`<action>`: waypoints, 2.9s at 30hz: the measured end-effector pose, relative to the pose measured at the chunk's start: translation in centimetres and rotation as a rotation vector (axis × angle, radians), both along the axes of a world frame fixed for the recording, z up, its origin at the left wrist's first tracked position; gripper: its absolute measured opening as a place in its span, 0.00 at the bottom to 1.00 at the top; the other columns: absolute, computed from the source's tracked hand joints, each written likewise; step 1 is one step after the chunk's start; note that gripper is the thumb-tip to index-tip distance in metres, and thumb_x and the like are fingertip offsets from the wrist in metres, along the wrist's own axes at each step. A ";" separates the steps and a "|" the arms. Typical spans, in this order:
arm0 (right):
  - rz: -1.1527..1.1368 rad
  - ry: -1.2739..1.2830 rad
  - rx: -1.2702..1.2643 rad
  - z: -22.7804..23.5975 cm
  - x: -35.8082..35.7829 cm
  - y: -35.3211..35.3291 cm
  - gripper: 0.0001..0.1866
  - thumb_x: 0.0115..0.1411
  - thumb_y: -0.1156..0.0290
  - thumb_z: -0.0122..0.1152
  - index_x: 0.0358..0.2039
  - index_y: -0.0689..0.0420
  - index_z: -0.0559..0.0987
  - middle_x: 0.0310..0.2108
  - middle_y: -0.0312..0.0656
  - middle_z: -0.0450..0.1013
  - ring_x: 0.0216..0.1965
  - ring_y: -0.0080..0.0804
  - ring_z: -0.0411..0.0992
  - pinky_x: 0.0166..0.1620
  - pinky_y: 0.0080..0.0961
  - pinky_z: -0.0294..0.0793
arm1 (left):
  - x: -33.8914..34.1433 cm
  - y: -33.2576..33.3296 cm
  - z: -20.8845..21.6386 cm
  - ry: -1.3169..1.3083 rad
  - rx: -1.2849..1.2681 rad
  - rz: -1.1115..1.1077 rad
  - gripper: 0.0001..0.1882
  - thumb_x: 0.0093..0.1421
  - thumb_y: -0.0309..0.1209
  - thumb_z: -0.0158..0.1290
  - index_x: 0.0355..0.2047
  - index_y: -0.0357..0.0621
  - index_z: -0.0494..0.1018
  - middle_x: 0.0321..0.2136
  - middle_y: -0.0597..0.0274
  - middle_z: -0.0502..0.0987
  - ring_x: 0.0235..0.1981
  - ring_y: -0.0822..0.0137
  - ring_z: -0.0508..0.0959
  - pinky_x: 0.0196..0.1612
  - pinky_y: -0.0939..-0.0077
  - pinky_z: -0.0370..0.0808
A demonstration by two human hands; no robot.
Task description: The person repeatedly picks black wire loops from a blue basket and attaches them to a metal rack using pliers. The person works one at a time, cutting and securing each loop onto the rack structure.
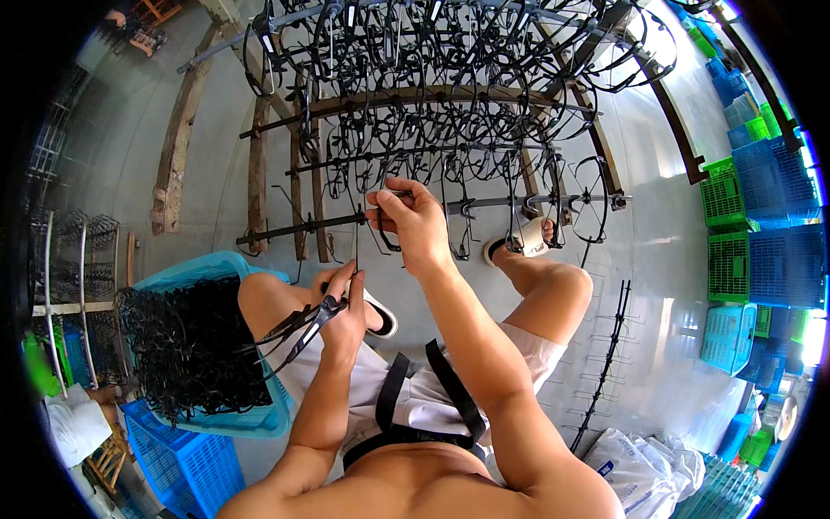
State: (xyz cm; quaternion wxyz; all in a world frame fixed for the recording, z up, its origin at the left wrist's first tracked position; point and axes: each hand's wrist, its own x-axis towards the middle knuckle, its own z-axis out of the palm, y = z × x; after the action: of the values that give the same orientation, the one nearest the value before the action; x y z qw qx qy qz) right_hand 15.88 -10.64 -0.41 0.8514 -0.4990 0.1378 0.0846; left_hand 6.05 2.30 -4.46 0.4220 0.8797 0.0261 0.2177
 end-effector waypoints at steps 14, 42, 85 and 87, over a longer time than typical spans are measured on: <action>-0.001 -0.011 0.019 0.3 -0.6 0.1 0.13 0.60 0.73 0.56 0.43 0.64 0.69 0.34 0.45 0.75 0.28 0.28 0.74 0.33 0.22 0.75 | 0.1 0.0 0.0 -0.037 -0.011 0.012 0.12 0.49 0.22 0.61 0.36 0.41 0.77 0.29 0.59 0.74 0.31 0.58 0.75 0.50 0.56 0.68; 0.021 -0.024 -0.156 2.1 -2.7 -1.0 0.11 0.62 0.73 0.53 0.43 0.65 0.70 0.31 0.45 0.75 0.26 0.25 0.74 0.31 0.21 0.76 | 0.9 0.4 0.7 -0.065 0.108 -0.010 0.08 0.54 0.25 0.59 0.34 0.38 0.77 0.31 0.54 0.74 0.31 0.57 0.74 0.34 0.70 0.72; 0.558 -0.105 0.982 8.6 -8.6 0.2 0.20 0.67 0.55 0.38 0.39 0.63 0.65 0.33 0.55 0.67 0.09 0.28 0.61 0.12 0.20 0.61 | -8.9 6.8 5.4 -0.081 -1.409 -0.629 0.35 0.63 0.39 0.40 0.66 0.68 0.37 0.28 0.59 0.69 0.29 0.71 0.66 0.41 0.74 0.64; 0.441 -0.228 0.818 8.8 -7.3 -0.5 0.26 0.68 0.53 0.31 0.48 0.64 0.65 0.27 0.52 0.69 0.06 0.26 0.58 0.09 0.18 0.57 | -7.7 7.0 5.4 -0.150 -1.154 -0.652 0.48 0.59 0.31 0.49 0.65 0.75 0.26 0.30 0.63 0.66 0.29 0.74 0.64 0.41 0.79 0.61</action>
State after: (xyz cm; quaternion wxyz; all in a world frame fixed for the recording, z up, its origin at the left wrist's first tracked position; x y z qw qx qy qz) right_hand 8.54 -11.12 8.42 0.9493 -0.1464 -0.1103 0.2553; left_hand -1.62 9.32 0.92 0.8700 0.4582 -0.1584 0.0904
